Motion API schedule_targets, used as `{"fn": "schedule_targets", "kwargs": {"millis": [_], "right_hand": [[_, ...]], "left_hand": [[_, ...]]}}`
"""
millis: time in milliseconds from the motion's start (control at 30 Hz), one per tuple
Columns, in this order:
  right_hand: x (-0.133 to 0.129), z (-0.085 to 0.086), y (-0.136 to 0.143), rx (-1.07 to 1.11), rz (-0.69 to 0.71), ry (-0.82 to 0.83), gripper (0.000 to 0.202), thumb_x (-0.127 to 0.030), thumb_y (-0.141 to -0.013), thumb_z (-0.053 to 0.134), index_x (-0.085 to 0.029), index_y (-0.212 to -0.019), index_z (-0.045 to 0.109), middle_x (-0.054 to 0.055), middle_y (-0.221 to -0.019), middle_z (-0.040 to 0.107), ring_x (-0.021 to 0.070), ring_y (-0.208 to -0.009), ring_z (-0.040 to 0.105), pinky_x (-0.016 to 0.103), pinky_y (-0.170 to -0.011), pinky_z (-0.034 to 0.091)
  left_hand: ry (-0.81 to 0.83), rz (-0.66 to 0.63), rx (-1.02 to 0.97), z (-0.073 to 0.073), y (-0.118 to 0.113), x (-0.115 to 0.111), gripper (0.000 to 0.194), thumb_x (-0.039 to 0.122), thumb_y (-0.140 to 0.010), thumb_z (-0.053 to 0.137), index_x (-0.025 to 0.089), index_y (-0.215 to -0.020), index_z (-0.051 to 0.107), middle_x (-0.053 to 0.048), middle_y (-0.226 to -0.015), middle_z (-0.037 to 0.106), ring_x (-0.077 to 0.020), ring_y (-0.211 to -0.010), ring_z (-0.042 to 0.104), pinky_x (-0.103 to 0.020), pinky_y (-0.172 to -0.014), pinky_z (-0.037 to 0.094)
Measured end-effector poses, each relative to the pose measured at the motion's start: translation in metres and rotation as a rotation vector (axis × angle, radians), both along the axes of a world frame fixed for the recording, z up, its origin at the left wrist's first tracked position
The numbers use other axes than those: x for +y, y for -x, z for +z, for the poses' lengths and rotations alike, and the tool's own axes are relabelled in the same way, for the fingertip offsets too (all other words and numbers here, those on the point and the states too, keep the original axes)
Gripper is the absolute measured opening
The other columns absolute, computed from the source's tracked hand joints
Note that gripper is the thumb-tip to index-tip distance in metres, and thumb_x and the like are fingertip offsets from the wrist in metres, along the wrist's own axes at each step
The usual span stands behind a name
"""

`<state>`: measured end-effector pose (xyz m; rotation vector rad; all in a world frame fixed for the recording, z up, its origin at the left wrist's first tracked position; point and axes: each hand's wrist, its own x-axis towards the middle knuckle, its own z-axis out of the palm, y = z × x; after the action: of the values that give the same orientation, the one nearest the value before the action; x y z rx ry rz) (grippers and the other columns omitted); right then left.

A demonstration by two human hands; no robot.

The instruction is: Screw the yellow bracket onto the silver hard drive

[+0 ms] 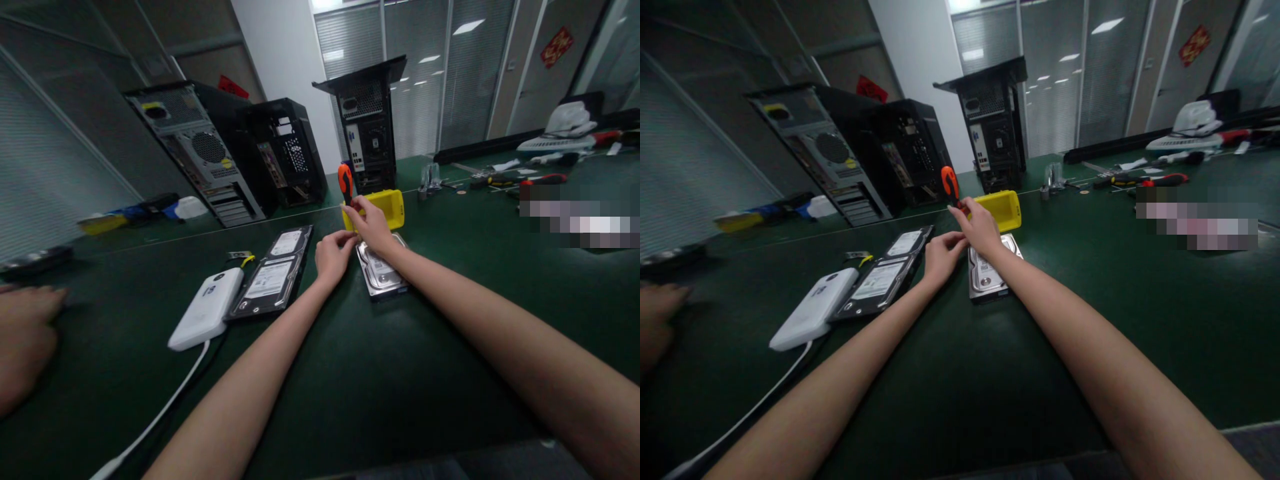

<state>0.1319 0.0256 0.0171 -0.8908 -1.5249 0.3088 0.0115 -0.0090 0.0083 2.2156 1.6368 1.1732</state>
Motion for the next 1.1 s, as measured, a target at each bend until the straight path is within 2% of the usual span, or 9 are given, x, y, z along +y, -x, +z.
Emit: {"fn": "schedule_targets", "kwargs": {"millis": [300, 767, 1100], "right_hand": [[-0.0018, 0.0001, -0.0014, 0.014, -0.025, 0.028, 0.039, -0.058, -0.082, 0.048, -0.019, -0.081, 0.046, 0.001, -0.075, 0.056, 0.0116, -0.060, 0.046, 0.026, -0.059, 0.035], [-0.0024, 0.0002, -0.0015, 0.014, -0.033, 0.024, 0.039, -0.059, -0.081, 0.050, -0.020, -0.079, 0.044, 0.002, -0.074, 0.056, 0.0142, -0.063, 0.050, 0.028, -0.061, 0.040], [0.0000, 0.0002, -0.0003, -0.003, -0.038, 0.041, 0.039, -0.058, -0.080, 0.052, -0.020, -0.078, 0.042, -0.001, -0.070, 0.053, 0.0103, -0.056, 0.044, 0.024, -0.054, 0.030]], "left_hand": [[0.005, -0.041, -0.024, -0.0031, 0.0017, 0.0033, 0.025, 0.036, -0.083, 0.058, 0.022, -0.097, 0.073, -0.004, -0.094, 0.074, -0.0192, -0.087, 0.067, -0.026, -0.080, 0.049], [0.026, -0.024, -0.031, -0.0021, 0.0019, 0.0014, 0.023, 0.033, -0.079, 0.062, 0.021, -0.096, 0.072, -0.004, -0.090, 0.074, -0.0183, -0.084, 0.067, -0.027, -0.078, 0.050], [-0.024, 0.014, -0.016, -0.0019, 0.0006, 0.0014, 0.020, 0.029, -0.080, 0.061, 0.022, -0.095, 0.071, -0.003, -0.090, 0.074, -0.0182, -0.085, 0.067, -0.027, -0.078, 0.049]]}}
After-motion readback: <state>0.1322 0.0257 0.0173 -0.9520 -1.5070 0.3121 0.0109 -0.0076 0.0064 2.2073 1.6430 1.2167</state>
